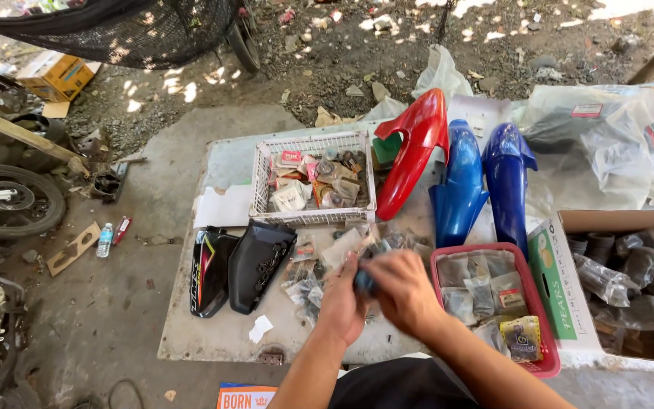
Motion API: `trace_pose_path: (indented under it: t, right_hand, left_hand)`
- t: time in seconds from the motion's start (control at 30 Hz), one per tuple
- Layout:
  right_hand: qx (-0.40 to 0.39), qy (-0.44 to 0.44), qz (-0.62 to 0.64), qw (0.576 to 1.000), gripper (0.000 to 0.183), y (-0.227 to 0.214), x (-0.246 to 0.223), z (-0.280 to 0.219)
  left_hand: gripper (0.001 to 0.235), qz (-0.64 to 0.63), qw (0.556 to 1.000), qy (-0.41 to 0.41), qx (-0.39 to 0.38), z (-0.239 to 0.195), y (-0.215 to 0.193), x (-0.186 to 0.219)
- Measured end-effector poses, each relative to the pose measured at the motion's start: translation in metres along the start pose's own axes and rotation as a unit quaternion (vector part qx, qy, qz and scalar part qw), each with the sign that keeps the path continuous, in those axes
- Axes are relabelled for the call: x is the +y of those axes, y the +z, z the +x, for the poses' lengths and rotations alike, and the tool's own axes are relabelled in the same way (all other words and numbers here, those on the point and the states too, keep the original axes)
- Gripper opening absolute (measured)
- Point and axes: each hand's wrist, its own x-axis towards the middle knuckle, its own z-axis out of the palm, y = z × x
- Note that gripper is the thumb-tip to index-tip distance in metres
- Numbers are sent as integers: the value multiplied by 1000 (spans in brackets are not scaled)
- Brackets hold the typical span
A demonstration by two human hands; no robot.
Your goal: The person cleans several small motorcycle parts, including a yellow packaged item and various dark components, using a blue cloth. The person wipes each item individually and places them into a red basket on a table.
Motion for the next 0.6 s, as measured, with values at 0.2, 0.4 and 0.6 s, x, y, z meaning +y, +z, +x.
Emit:
trace_pose_path:
  t: [0.2,0.4,0.6]
  right_hand:
    - [59,202,46,976,42,-7,4,22]
    - [47,-20,4,999,34,-5,-13,20]
    - [-9,31,1,999,36,-2,-22,31]
  left_hand:
    - [44,31,999,18,19,-12,16,2]
    - [33,46,996,62,-37,-3,12,-10]
    - [29,99,986,133,17,14,-28,-33]
